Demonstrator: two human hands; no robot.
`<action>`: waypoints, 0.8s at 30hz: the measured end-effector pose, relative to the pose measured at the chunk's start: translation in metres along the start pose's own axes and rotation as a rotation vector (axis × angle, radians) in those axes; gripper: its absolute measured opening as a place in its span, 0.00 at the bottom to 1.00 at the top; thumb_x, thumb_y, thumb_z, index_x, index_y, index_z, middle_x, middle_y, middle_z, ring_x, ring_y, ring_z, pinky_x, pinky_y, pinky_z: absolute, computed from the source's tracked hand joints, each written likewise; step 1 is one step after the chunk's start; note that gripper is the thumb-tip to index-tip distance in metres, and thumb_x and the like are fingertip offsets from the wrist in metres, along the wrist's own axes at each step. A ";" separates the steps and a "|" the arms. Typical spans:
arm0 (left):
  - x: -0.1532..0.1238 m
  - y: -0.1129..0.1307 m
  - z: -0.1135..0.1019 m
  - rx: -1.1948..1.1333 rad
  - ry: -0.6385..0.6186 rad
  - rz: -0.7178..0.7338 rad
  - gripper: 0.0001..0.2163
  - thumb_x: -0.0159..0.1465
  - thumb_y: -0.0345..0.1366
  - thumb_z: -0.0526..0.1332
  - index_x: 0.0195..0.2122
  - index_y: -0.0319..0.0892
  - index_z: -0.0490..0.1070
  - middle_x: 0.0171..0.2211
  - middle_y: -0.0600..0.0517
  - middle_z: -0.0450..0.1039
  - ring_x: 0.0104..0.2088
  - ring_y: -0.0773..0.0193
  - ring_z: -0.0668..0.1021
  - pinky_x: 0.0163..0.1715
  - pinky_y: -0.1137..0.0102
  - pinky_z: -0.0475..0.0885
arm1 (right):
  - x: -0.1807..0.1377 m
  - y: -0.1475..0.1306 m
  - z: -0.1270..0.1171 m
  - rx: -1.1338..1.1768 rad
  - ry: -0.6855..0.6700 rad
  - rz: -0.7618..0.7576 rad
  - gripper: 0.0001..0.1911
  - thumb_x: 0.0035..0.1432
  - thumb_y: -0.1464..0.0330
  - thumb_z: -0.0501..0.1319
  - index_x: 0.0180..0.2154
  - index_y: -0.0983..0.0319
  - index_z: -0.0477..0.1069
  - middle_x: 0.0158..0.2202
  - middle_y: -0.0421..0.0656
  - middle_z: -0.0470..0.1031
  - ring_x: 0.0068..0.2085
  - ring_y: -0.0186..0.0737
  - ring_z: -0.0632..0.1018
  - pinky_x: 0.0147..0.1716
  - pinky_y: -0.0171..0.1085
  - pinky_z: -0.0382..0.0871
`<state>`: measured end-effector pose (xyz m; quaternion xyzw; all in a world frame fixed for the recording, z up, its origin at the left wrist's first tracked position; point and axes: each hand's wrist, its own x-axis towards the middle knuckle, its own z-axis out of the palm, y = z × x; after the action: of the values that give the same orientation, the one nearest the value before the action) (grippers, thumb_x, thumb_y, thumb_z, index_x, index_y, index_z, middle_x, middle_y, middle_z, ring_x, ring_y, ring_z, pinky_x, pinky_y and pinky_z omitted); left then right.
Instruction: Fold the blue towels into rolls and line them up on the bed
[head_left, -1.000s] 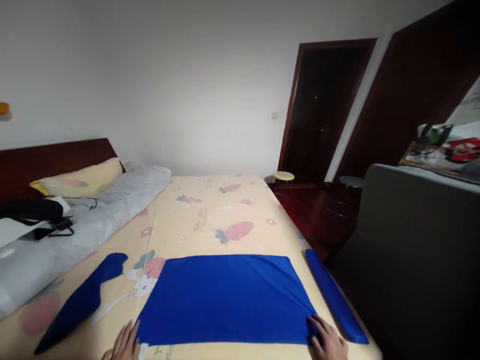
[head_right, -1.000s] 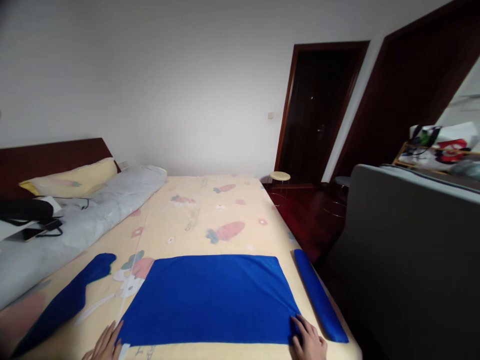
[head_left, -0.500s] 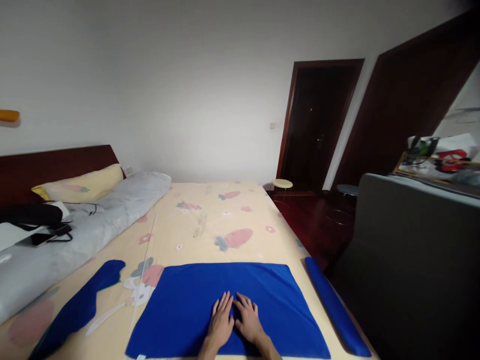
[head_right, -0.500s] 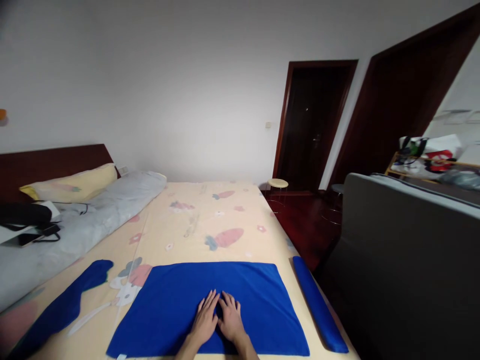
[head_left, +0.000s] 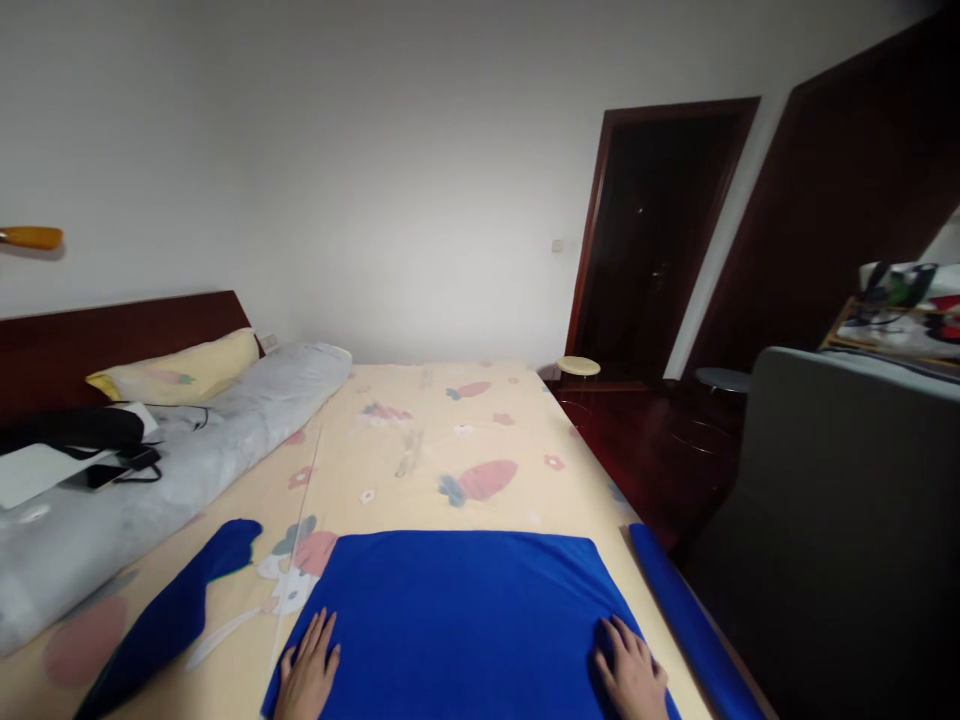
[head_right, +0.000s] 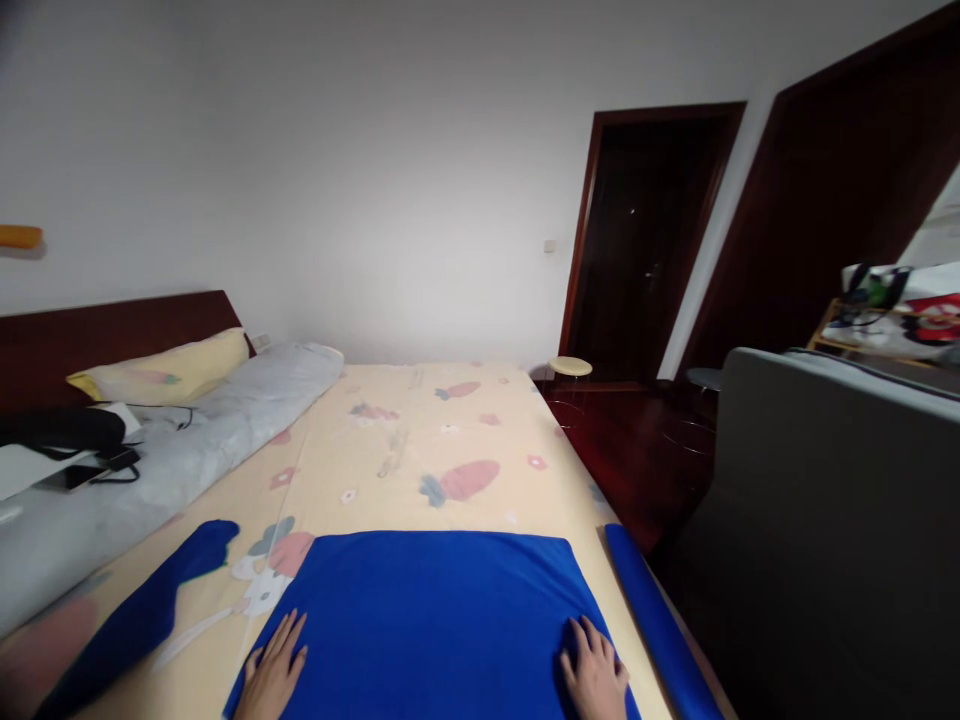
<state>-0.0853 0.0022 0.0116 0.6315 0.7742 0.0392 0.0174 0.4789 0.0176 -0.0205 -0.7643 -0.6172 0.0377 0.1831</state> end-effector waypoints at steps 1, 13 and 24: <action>0.001 0.014 -0.002 -0.012 0.021 0.016 0.24 0.65 0.36 0.44 0.63 0.50 0.59 0.66 0.51 0.57 0.65 0.61 0.61 0.60 0.56 0.57 | 0.002 -0.015 0.001 -0.006 0.003 -0.017 0.27 0.57 0.58 0.48 0.54 0.59 0.69 0.60 0.53 0.67 0.59 0.56 0.68 0.54 0.59 0.60; 0.039 0.217 0.003 -0.232 -0.165 0.468 0.31 0.60 0.29 0.49 0.66 0.51 0.52 0.69 0.54 0.48 0.68 0.63 0.52 0.66 0.56 0.50 | 0.022 -0.213 0.021 0.244 -0.426 -0.495 0.28 0.61 0.60 0.50 0.62 0.50 0.58 0.68 0.44 0.56 0.66 0.48 0.58 0.62 0.55 0.49; 0.084 0.027 0.000 -0.016 -0.014 0.086 0.24 0.68 0.44 0.44 0.65 0.50 0.54 0.67 0.51 0.54 0.66 0.61 0.59 0.62 0.57 0.57 | 0.064 0.018 0.009 0.024 -0.050 -0.055 0.30 0.62 0.52 0.43 0.60 0.54 0.63 0.63 0.47 0.64 0.62 0.52 0.66 0.57 0.62 0.55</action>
<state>-0.0758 0.0899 0.0156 0.6642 0.7460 0.0419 0.0261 0.5082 0.0775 -0.0239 -0.7437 -0.6418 0.0593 0.1777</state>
